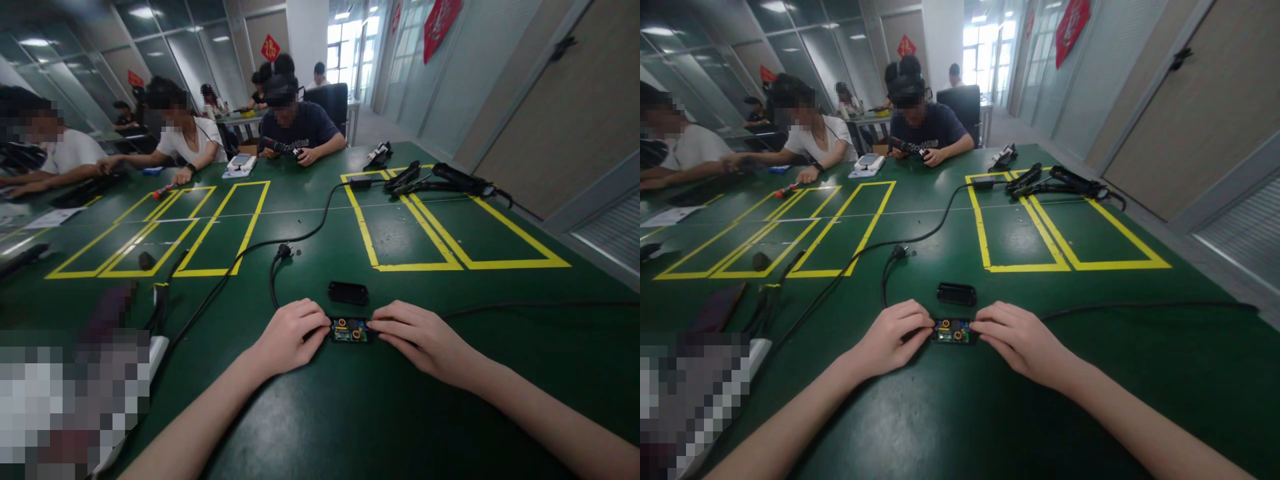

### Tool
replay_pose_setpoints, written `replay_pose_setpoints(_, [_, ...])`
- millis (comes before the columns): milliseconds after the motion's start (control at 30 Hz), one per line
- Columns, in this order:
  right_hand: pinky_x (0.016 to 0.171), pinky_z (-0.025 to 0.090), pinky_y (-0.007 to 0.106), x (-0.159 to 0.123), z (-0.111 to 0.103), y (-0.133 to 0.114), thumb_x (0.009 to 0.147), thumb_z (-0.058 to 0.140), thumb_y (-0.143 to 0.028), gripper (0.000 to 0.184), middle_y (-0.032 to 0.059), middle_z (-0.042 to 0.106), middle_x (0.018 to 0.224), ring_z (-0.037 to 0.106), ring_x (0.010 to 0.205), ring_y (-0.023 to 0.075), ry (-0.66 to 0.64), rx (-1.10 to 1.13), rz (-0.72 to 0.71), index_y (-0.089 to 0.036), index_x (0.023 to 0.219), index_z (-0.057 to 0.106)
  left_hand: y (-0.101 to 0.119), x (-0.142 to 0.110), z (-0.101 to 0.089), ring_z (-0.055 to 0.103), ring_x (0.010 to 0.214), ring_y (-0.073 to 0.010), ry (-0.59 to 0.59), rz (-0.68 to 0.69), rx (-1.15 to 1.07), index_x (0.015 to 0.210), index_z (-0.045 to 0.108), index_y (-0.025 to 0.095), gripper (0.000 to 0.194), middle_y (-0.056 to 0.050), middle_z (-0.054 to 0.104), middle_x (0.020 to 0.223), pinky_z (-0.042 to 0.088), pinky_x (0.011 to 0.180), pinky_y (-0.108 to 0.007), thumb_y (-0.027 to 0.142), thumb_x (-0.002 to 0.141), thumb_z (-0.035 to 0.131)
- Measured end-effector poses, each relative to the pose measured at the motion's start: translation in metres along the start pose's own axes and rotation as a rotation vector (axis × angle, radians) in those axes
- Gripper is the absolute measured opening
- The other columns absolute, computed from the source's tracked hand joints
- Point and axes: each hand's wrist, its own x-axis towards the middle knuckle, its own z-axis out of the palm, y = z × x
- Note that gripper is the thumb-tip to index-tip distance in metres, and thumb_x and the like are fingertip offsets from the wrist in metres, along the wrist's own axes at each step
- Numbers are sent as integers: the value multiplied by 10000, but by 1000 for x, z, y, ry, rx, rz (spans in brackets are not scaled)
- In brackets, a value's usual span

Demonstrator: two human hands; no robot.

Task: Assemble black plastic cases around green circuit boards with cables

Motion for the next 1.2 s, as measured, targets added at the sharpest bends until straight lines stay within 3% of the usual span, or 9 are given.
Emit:
replay_pose_setpoints(233, [826,597,346,4,-6,-1,1049,448,-150,320,119,742,1133,701,985,209,-57,31,8,-195,1202,725,3,6,-6,618,829,-192,-66,-34,21,842,625,191,237,-58,691,876,495,749,-319,196,1030,480])
replay_pose_setpoints(400, [884,576,400,6,-7,-4,1015,546,-212,201,132,709,1226,670,1100,249,-111,-4,37,-205,1143,701,5,7,0,607,868,-211,-53,-14,122,855,601,198,98,-55,667,947,479,770,-345,273,914,622])
replay_pose_setpoints(533, [807,565,397,3,-4,-5,977,613,-271,237,143,690,1190,662,1002,257,-64,-73,53,-202,1193,684,8,7,9,613,874,-248,64,-16,208,922,625,184,333,-92,658,981,505,776,-387,506,879,702])
replay_pose_setpoints(633, [754,547,392,2,0,-2,986,594,-329,344,150,680,1118,641,913,255,37,-168,105,-186,1290,667,7,8,14,634,1022,-316,157,-56,241,1223,635,158,642,-160,662,1153,530,887,-473,663,836,717])
replay_pose_setpoints(700, [829,550,439,2,3,0,991,587,-367,471,177,668,1220,641,1027,291,62,-217,139,-185,1425,596,6,9,17,580,1239,-387,137,-82,260,1452,529,176,866,-217,588,1384,492,1016,-562,690,794,758])
replay_pose_setpoints(767, [942,528,512,3,5,2,988,597,-396,568,186,634,1362,610,1183,332,26,-236,152,-206,1518,517,3,9,20,484,1391,-434,74,-96,274,1537,463,192,961,-246,487,1532,432,1097,-632,672,775,797])
replay_pose_setpoints(900, [1041,481,595,4,6,4,999,590,-371,497,169,627,1426,576,1285,349,-36,-211,132,-224,1472,562,0,8,23,513,1386,-421,14,-87,252,1428,585,171,746,-239,558,1483,429,1124,-653,583,841,789])
replay_pose_setpoints(1033, [1029,528,550,4,2,3,1005,581,-308,302,160,665,1364,621,1253,319,-38,-155,98,-216,1280,665,0,6,22,620,1261,-360,68,-14,185,1216,697,173,477,-208,623,1354,558,1023,-548,463,854,812])
replay_pose_setpoints(1200, [989,591,476,2,-1,2,1005,575,-263,266,165,656,1372,664,1230,292,-37,-133,56,-224,1248,677,1,6,19,648,1243,-357,82,3,140,1109,714,170,400,-218,577,1415,593,995,-514,426,830,842])
